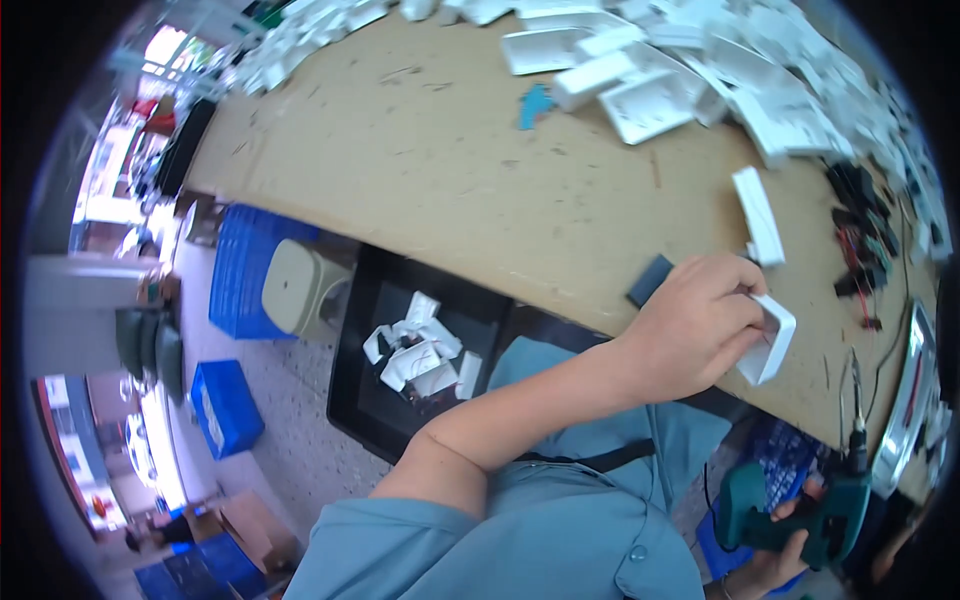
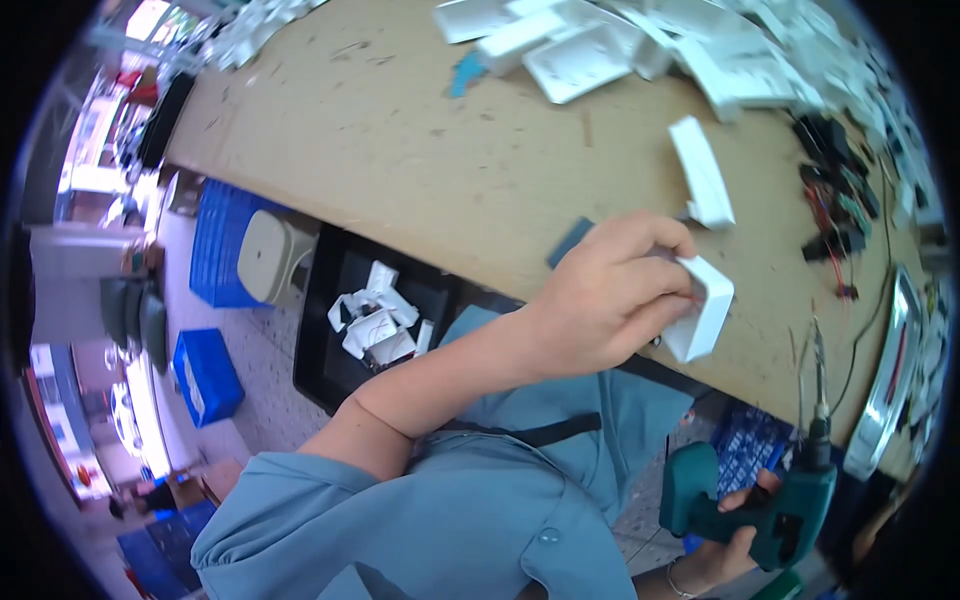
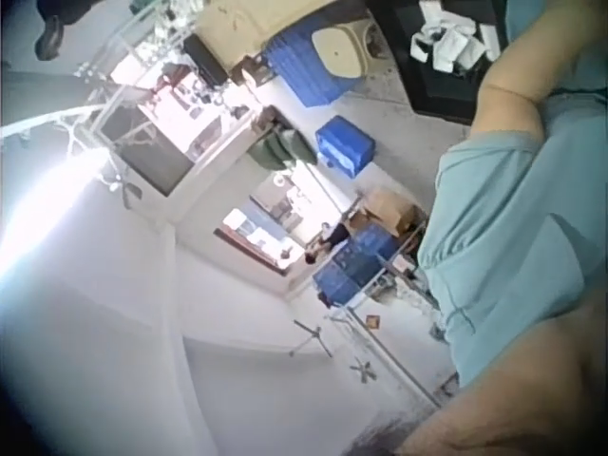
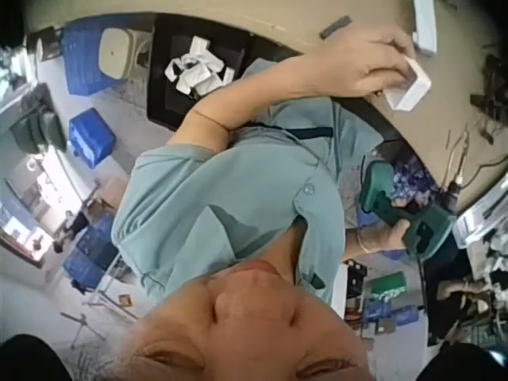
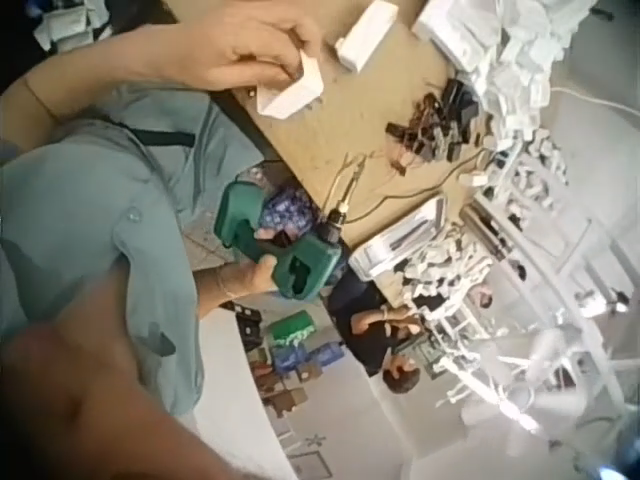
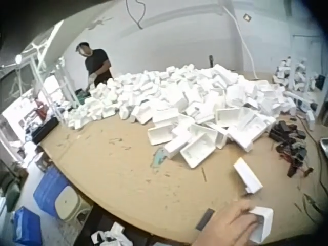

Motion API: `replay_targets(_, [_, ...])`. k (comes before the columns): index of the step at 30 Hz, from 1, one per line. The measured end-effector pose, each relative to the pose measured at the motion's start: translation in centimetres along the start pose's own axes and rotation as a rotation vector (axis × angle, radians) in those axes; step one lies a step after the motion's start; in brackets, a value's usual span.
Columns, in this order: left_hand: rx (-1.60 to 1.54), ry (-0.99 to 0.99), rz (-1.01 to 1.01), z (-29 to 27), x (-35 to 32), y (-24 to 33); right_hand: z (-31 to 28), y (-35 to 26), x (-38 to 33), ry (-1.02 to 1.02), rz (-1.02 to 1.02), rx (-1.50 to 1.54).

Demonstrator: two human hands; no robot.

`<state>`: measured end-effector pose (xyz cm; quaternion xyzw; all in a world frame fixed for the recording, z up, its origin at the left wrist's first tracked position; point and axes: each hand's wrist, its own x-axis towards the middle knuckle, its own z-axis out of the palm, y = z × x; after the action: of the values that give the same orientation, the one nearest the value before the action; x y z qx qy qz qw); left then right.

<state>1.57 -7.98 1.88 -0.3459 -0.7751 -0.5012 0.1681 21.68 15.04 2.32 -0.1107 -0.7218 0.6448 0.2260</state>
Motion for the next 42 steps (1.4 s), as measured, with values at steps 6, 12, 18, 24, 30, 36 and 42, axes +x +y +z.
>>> replay_targets(6, [-0.873, 0.433, -0.559, -9.9, -5.9, -0.9, 1.1, -0.4, 1.5, -0.119, 0.027, 0.293])
replay_targets(12, [-0.918, 0.530, -0.639, -18.6, -15.4, -4.4, 0.9, 0.7, 1.8, -0.223, 0.028, 0.266])
replay_targets(18, [-0.428, 0.466, -1.191, -22.3, -24.1, -10.2, 1.5, 0.6, 1.3, -0.275, 0.036, 0.334])
replay_targets(24, [0.684, -0.236, -1.056, -22.4, -26.0, -12.8, 2.6, 0.1, 0.7, -0.172, 0.070, 0.362])
replay_targets(30, [-0.337, -0.550, -0.974, -20.4, -9.7, -4.3, 2.5, 0.2, 0.7, -0.146, 0.063, 0.412])
replay_targets(36, [0.464, -0.096, -0.064, -12.7, 4.5, -5.4, 2.7, 0.1, 1.0, -0.173, 0.041, 0.454])
replay_targets(42, [1.020, -0.179, 0.270, -6.4, 12.9, -12.0, 2.3, 0.3, 0.6, -0.113, 0.062, 0.455])
